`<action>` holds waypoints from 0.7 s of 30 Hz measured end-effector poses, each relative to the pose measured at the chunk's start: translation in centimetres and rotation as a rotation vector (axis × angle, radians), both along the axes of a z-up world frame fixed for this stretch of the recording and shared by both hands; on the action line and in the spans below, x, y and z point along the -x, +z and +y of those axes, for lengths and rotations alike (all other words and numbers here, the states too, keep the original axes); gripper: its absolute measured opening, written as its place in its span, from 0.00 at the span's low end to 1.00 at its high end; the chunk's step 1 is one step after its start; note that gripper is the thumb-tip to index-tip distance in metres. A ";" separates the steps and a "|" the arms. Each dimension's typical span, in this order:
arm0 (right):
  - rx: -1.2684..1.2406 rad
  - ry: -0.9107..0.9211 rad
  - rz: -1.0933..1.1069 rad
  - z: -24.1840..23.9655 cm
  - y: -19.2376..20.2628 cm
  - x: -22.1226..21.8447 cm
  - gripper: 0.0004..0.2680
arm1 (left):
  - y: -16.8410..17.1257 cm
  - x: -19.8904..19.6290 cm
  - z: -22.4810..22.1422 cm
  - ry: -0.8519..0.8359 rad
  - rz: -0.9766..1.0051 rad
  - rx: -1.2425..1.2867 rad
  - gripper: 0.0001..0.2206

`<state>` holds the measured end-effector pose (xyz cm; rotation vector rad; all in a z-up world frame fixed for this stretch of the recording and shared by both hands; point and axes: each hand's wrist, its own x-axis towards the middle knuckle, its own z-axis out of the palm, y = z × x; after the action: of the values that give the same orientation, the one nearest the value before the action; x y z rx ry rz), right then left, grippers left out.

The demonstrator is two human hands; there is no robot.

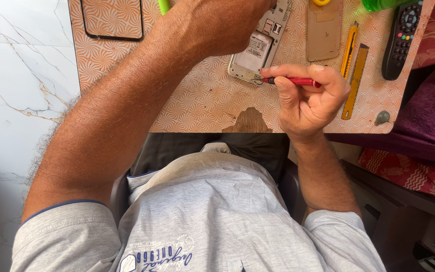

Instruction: The person removes screws from a mobile phone using a screwdriver, takes out the battery, then puts the battery back and snaps the back cover in place.

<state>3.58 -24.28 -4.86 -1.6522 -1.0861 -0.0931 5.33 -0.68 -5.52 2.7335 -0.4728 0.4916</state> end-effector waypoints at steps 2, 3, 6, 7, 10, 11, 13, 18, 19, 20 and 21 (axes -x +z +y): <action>0.031 -0.007 -0.017 0.2 0.5 -0.1 0.14 | -0.1 -0.1 -0.1 -0.003 -0.013 -0.028 0.13; 0.066 -0.018 -0.030 0.2 0.9 -0.1 0.13 | -0.1 -0.2 -0.1 -0.008 -0.015 -0.020 0.13; 0.145 -0.024 -0.240 0.3 2.0 -0.6 0.16 | 0.0 -0.2 0.1 -0.017 -0.010 0.004 0.12; 0.168 -0.022 -0.338 0.3 2.4 -0.7 0.17 | 0.1 -0.2 0.0 -0.019 -0.001 0.013 0.12; 0.201 0.057 -0.256 0.1 3.3 -1.0 0.13 | 0.2 -0.1 0.2 -0.017 0.008 -0.013 0.11; 0.211 0.060 -0.261 0.1 3.5 -1.0 0.12 | 0.3 -0.1 0.2 -0.015 0.009 -0.030 0.10; 0.229 -0.004 -0.368 0.0 3.7 -1.2 0.12 | 0.3 -0.1 0.0 0.007 0.012 -0.019 0.11; 0.196 0.019 -0.366 0.0 3.9 -1.6 0.12 | 0.0 -0.2 0.0 0.005 0.007 0.039 0.09; 0.197 0.039 -0.353 0.1 3.9 -1.7 0.11 | 0.0 -0.3 0.0 0.003 -0.008 0.015 0.09; 0.206 0.031 -0.356 0.2 3.9 -1.7 0.11 | -0.1 -0.3 0.0 -0.001 -0.021 -0.008 0.08; 0.216 0.023 -0.358 0.2 4.0 -1.6 0.11 | -0.1 -0.3 0.0 0.006 -0.002 0.004 0.08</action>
<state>5.21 -24.03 -0.89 -1.8609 -1.4247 -0.2736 5.61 -0.67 -5.63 2.7319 -0.4635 0.4965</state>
